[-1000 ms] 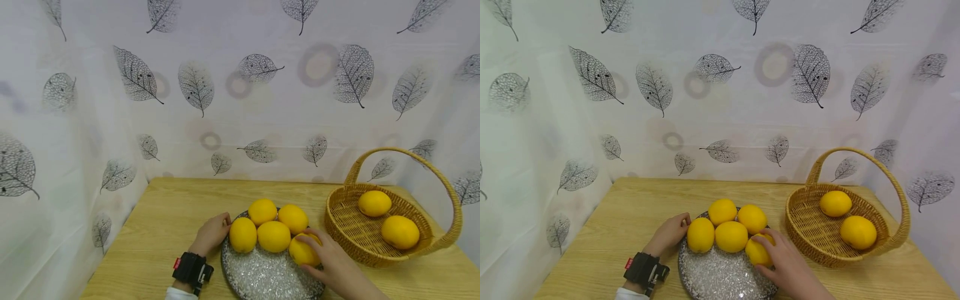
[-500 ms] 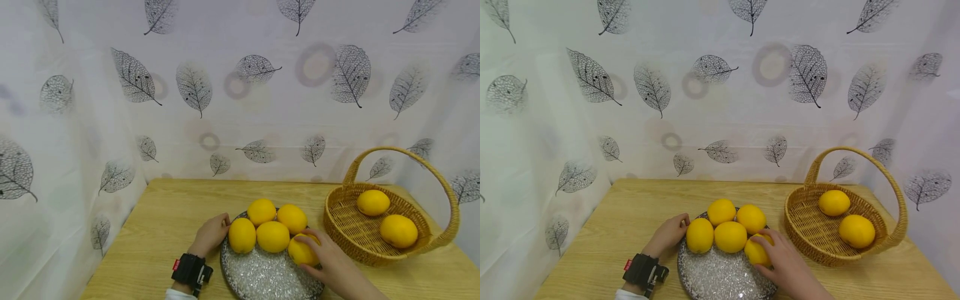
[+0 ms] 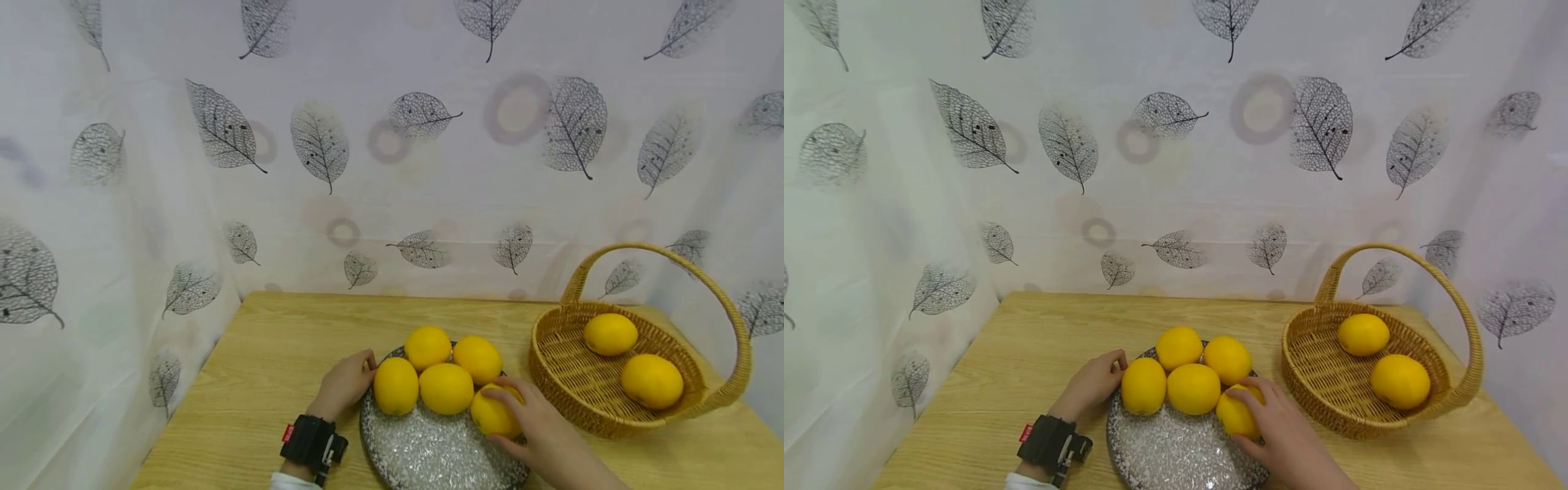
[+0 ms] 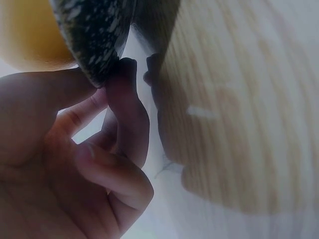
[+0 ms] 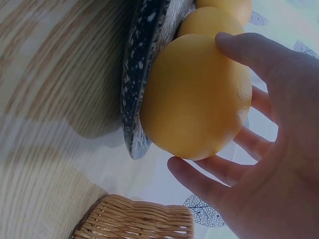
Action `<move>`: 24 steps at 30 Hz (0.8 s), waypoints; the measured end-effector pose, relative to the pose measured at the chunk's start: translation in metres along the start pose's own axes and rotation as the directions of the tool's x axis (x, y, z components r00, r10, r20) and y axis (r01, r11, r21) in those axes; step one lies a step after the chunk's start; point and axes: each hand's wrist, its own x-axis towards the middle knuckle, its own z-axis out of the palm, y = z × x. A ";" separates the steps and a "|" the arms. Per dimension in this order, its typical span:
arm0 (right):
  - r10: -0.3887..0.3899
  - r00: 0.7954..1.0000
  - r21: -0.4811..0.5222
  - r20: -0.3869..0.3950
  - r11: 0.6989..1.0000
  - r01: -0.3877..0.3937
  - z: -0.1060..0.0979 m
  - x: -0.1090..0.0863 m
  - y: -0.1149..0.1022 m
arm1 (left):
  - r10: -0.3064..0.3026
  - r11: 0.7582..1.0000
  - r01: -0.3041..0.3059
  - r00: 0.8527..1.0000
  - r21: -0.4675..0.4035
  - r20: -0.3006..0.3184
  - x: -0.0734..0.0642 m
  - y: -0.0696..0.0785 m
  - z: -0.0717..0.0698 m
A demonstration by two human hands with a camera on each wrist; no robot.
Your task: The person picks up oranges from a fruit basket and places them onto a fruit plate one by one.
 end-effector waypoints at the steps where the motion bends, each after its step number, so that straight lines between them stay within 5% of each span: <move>1: 0.001 1.000 -0.001 0.003 1.000 -0.001 0.000 0.000 0.000 | 0.001 1.000 -0.001 1.000 0.002 0.000 0.000 0.000 0.000; 24: 0.008 1.000 0.010 0.013 1.000 -0.008 -0.003 0.000 -0.002 | -0.011 1.000 0.010 1.000 -0.006 -0.009 -0.001 0.000 0.002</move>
